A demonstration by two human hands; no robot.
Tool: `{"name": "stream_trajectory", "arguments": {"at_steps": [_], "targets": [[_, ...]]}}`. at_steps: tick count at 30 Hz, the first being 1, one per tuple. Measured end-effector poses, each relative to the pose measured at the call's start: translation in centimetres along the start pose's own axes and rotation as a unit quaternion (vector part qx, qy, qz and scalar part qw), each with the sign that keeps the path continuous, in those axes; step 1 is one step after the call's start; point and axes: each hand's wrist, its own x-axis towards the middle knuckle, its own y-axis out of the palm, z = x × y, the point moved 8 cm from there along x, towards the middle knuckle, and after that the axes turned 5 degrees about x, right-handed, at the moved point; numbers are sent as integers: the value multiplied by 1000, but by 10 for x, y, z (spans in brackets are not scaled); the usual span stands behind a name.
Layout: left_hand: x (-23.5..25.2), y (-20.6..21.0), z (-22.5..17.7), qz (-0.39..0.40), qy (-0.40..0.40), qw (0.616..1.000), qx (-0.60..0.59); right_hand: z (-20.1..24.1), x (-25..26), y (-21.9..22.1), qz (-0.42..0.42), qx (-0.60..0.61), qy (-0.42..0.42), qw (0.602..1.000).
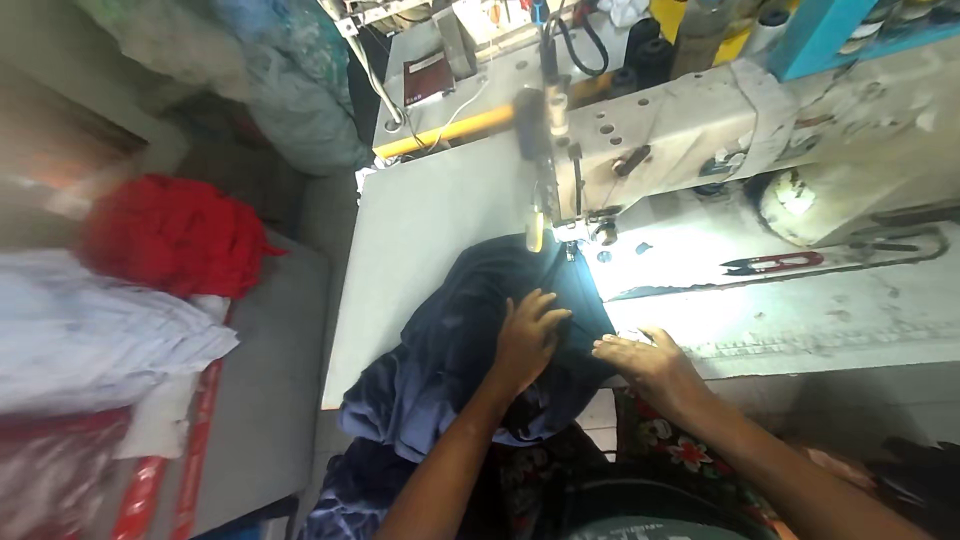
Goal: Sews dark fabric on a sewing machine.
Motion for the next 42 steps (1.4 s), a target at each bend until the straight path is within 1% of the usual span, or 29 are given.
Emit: {"name": "stream_trajectory", "arguments": {"at_steps": [3, 6, 11, 16, 23, 31, 34, 39, 42], "targets": [[0, 3, 0, 21, -11, 1000, 8, 1, -2, 0, -8, -5, 6, 1000], [1, 3, 2, 14, -14, 1000, 3, 1, -1, 1, -17, -12, 8, 1000], [7, 3, 8, 22, -21, 1000, 1, -2, 5, 4, -8, -4, 10, 1000], [17, 3, 19, -7, -11, 1000, 15, -10, 17, 8, -11, -10, 8, 1000], [34, -1, 30, -19, -7, 999, 40, -22, 36, 13, -10, -5, -1, 1000], [60, -2, 52, -33, -24, 998, 38, -34, 62, 17, 5, -16, 4, 1000], [69, -1, 62, -24, -26, 999, 31, -39, 70, 20, -1, -16, -6, 1000], [81, 0, 74, 3, -43, 999, 31, -46, 75, 24, -7, -13, 4, 1000], [80, -2, 75, -5, -15, 1000, 13, -44, 75, 24, -12, -19, -9, 1000]]}}
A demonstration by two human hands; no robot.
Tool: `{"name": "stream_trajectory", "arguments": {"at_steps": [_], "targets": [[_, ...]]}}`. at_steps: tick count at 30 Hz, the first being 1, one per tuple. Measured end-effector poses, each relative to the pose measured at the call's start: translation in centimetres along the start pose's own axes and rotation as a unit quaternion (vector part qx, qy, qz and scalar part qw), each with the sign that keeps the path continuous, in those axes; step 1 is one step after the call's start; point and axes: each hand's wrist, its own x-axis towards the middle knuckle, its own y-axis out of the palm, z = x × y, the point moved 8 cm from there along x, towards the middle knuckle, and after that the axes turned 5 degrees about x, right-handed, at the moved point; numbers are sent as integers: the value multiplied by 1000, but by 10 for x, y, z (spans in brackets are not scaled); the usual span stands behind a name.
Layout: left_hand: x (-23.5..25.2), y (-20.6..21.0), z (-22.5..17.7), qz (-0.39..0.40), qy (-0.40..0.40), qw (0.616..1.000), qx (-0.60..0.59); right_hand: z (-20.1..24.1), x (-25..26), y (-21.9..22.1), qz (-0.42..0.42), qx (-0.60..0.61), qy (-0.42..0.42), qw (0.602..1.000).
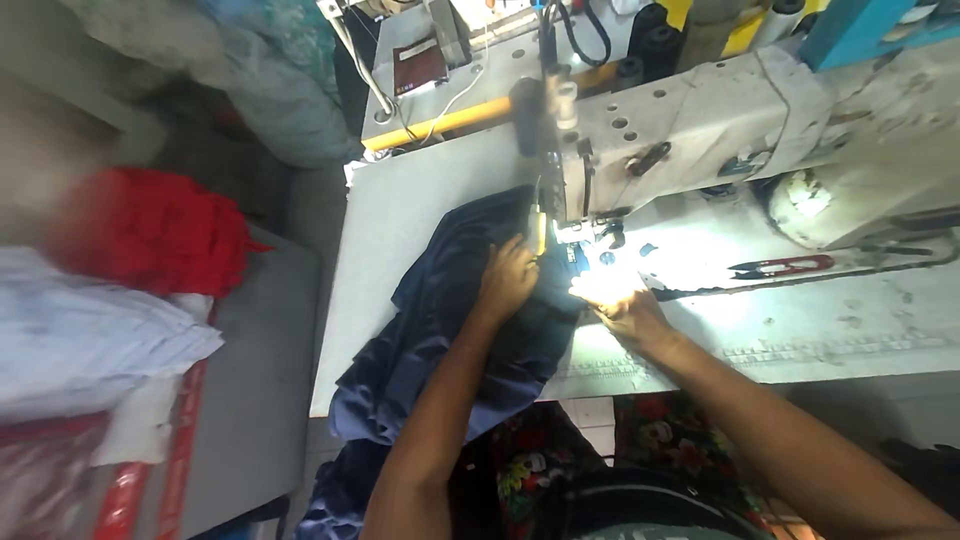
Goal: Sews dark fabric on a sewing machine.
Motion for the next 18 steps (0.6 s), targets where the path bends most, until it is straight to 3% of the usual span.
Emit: {"name": "stream_trajectory", "arguments": {"at_steps": [9, 13, 16, 18], "targets": [[-32, -44, -56, 119, 160, 974, 105, -10, 2, 0, 72, 67, 57, 993], [-47, -61, -108, 128, 188, 973, 24, 8, -4, -7, 78, 108, -30, 991], [-62, -52, -153, 192, 212, 957, -49, 37, -14, -25, 92, 122, -88, 984], [-61, -40, -157, 224, 190, 948, -121, 40, -28, -34, 111, 110, -88, 984]]}}
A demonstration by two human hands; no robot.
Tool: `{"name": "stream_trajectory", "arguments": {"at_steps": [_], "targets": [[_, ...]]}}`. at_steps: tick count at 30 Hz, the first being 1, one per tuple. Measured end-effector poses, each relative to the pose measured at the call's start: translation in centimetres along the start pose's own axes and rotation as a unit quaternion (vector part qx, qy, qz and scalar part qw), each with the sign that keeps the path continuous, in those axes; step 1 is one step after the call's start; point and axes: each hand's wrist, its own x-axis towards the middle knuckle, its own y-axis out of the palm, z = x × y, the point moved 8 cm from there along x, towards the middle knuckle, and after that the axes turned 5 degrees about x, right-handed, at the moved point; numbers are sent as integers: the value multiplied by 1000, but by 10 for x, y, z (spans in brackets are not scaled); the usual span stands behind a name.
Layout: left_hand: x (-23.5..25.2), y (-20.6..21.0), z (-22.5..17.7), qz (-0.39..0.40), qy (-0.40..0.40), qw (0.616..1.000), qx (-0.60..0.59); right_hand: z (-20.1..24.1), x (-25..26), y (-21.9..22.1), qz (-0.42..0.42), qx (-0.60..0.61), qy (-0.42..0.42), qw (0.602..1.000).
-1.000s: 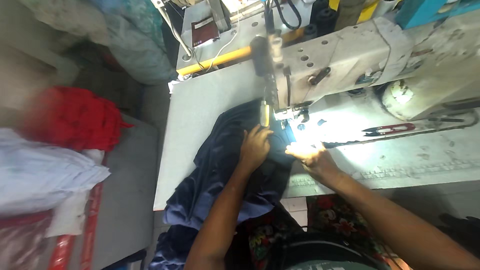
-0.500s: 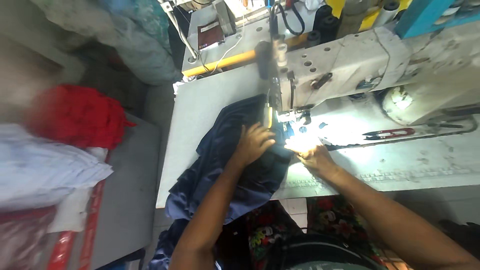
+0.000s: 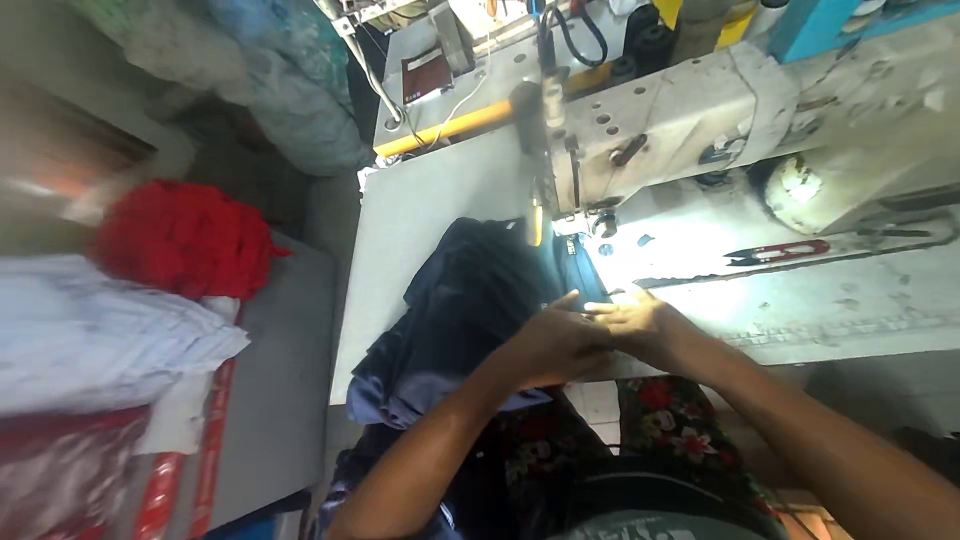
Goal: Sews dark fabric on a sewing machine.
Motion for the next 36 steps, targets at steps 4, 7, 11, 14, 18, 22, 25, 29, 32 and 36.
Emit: {"name": "stream_trajectory", "arguments": {"at_steps": [4, 7, 11, 14, 18, 22, 25, 29, 32, 36], "targets": [[5, 6, 52, -158, -131, 978, -26, -6, -26, 8, -32, -35, 39, 998], [-8, 21, 90, -216, -240, 941, 101, -4, -32, 19, -55, -44, 68, 995], [-26, 25, 103, -239, -236, 931, 146, -2, -30, 20, -78, -76, 71, 991], [-30, 24, 104, -224, -223, 941, 118, 1, -28, 20, -77, -99, 69, 990], [-29, 27, 104, -216, -212, 946, 113, 1, -32, 22, -79, -101, 68, 989], [-28, 26, 106, -219, -210, 946, 112, 0, -32, 24, -86, -107, 85, 987], [-27, 24, 110, -221, -210, 946, 110, 0, -29, 22, -89, -113, 91, 985], [-24, 19, 113, -225, -206, 945, 115, -2, -24, 21, -95, -122, 92, 984], [-23, 17, 115, -224, -207, 945, 118, -4, -20, 20, -99, -118, 92, 984], [-21, 13, 119, -220, -207, 944, 129, -9, -16, 18, -100, -111, 92, 984]]}}
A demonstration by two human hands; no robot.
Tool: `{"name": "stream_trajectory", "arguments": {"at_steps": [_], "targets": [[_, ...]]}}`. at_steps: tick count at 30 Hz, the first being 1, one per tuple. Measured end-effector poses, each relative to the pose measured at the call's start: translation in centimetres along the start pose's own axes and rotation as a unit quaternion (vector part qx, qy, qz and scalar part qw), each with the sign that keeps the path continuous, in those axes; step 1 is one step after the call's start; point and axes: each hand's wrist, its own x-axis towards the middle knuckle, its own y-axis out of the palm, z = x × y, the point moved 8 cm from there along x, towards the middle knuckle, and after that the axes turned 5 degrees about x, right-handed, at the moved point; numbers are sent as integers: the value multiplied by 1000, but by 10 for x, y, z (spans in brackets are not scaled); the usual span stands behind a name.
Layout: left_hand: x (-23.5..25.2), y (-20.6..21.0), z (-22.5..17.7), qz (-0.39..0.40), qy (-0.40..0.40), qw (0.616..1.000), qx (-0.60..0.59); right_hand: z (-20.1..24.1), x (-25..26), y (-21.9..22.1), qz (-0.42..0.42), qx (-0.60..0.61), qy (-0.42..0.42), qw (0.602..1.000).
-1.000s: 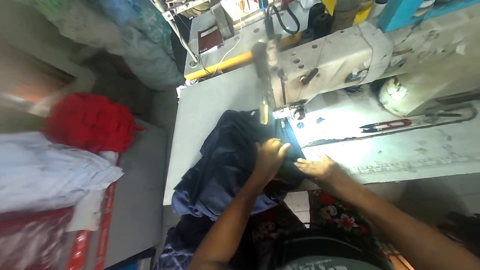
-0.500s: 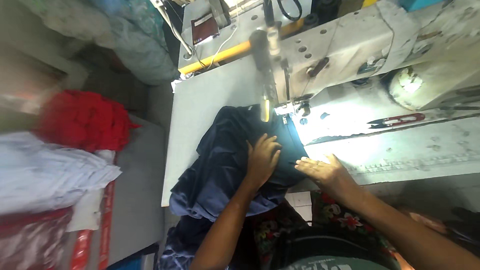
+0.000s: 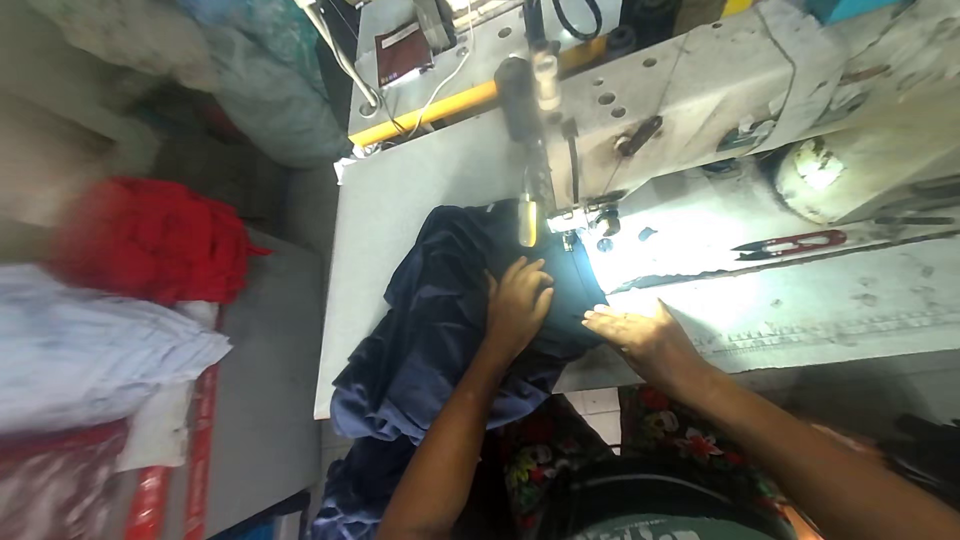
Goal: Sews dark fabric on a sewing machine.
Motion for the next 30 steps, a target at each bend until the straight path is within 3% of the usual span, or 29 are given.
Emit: {"name": "stream_trajectory", "arguments": {"at_steps": [9, 30], "targets": [[19, 4, 15, -33, -2, 999, 0, -11, 11, 6, -4, 10, -5, 1000], [65, 1, 46, -2, -40, 999, 14, -29, 45, 10, -11, 13, 27, 999]]}}
